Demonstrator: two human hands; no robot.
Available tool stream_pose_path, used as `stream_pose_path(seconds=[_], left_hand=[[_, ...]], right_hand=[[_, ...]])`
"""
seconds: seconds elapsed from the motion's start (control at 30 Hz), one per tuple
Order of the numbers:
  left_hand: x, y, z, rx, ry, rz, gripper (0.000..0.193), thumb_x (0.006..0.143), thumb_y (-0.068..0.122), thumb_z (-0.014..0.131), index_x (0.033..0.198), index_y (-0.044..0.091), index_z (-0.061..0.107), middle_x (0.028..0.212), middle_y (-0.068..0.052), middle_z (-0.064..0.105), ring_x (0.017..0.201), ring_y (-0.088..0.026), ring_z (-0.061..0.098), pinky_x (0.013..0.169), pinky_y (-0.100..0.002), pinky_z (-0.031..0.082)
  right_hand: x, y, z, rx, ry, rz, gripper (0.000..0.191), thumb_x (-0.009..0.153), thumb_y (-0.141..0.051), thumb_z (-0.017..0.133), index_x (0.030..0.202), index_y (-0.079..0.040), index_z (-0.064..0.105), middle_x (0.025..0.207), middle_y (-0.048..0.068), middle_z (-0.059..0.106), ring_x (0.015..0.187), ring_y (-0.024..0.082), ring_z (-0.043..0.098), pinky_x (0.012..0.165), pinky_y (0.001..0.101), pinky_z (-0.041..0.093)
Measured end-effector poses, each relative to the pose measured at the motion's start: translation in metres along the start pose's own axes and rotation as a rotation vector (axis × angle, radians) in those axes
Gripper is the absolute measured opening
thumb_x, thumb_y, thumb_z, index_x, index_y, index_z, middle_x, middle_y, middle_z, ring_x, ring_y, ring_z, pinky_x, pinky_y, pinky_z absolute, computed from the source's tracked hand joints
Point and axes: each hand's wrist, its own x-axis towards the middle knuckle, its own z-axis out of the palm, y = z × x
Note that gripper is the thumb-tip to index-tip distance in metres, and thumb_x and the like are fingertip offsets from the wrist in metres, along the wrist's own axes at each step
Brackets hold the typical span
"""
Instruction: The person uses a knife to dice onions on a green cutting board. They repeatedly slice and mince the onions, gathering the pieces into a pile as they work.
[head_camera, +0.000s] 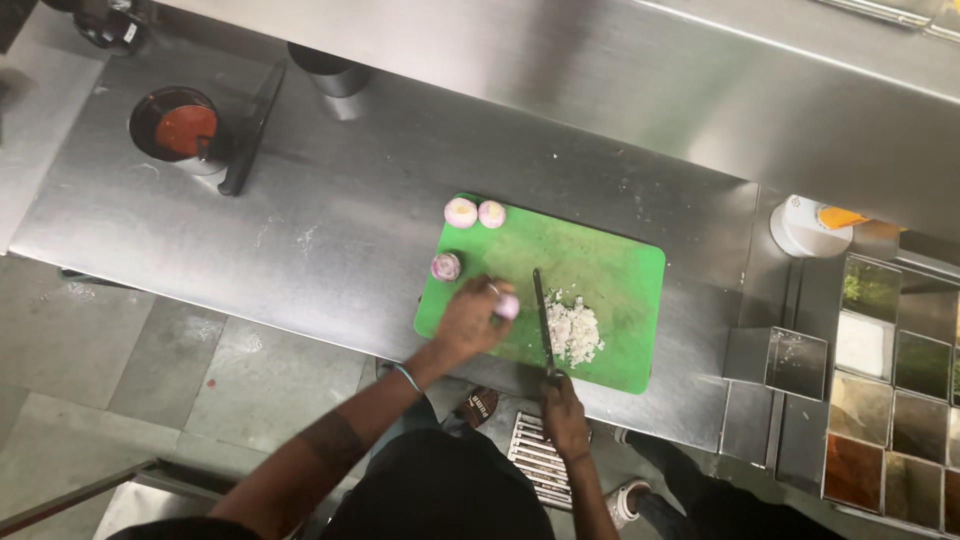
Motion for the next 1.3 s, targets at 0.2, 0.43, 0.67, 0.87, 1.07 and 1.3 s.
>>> stream_pose_path(seconds=[0.2,0.43,0.67,0.87,1.07,1.3], left_hand=[[-0.026,0.025,0.020,0.005,-0.199,0.065,0.049,0.073,0.015,0.080,0.118,0.014,0.061,0.115,-0.012,0.063,0.115,-0.036,0.056,0.100,-0.050,0.044],[-0.020,0.025,0.009,-0.014,-0.256,0.191,0.029,0.080,0.020,0.079,0.105,0.017,0.066,0.121,-0.008,0.057,0.117,-0.031,0.056,0.103,-0.045,0.048],[-0.010,0.014,0.041,0.044,-0.289,0.264,0.011,0.090,0.012,0.067,0.100,0.009,0.064,0.125,-0.017,0.059,0.112,-0.037,0.060,0.096,-0.047,0.052],[-0.009,0.011,0.045,0.112,-0.351,0.296,0.018,0.082,0.002,0.063,0.100,0.004,0.065,0.129,-0.020,0.060,0.116,-0.040,0.060,0.095,-0.048,0.053],[-0.006,0.026,0.030,0.092,-0.319,0.313,0.026,0.081,-0.001,0.066,0.106,0.001,0.062,0.127,-0.019,0.058,0.113,-0.040,0.061,0.094,-0.046,0.054],[-0.006,0.025,0.024,0.047,-0.312,0.230,0.029,0.077,0.010,0.078,0.101,0.010,0.064,0.117,-0.015,0.054,0.110,-0.037,0.060,0.092,-0.048,0.053]], right_hand=[[0.006,0.002,-0.005,-0.285,0.041,-0.308,0.029,0.097,-0.030,0.059,0.109,-0.003,0.059,0.084,0.023,0.070,0.077,0.044,0.066,0.069,0.0529,0.052],[0.011,-0.008,0.000,-0.454,0.064,-0.223,0.028,0.096,-0.029,0.056,0.105,-0.003,0.052,0.092,0.029,0.072,0.091,0.052,0.067,0.080,0.0593,0.051],[0.001,-0.037,-0.004,-0.596,-0.066,0.027,0.041,0.100,-0.038,0.048,0.109,0.001,0.052,0.094,0.034,0.072,0.090,0.051,0.071,0.090,0.0563,0.053],[0.000,-0.033,-0.010,-0.632,-0.033,0.009,0.043,0.097,-0.040,0.051,0.115,0.000,0.054,0.108,0.035,0.068,0.106,0.053,0.064,0.096,0.0585,0.048],[0.013,-0.001,0.001,-0.675,0.003,-0.039,0.043,0.098,-0.039,0.051,0.116,0.000,0.054,0.106,0.034,0.069,0.104,0.053,0.064,0.095,0.0602,0.048],[0.009,-0.006,0.003,-0.692,0.049,-0.221,0.038,0.098,-0.038,0.052,0.112,-0.002,0.057,0.103,0.031,0.071,0.092,0.052,0.067,0.086,0.0600,0.052]])
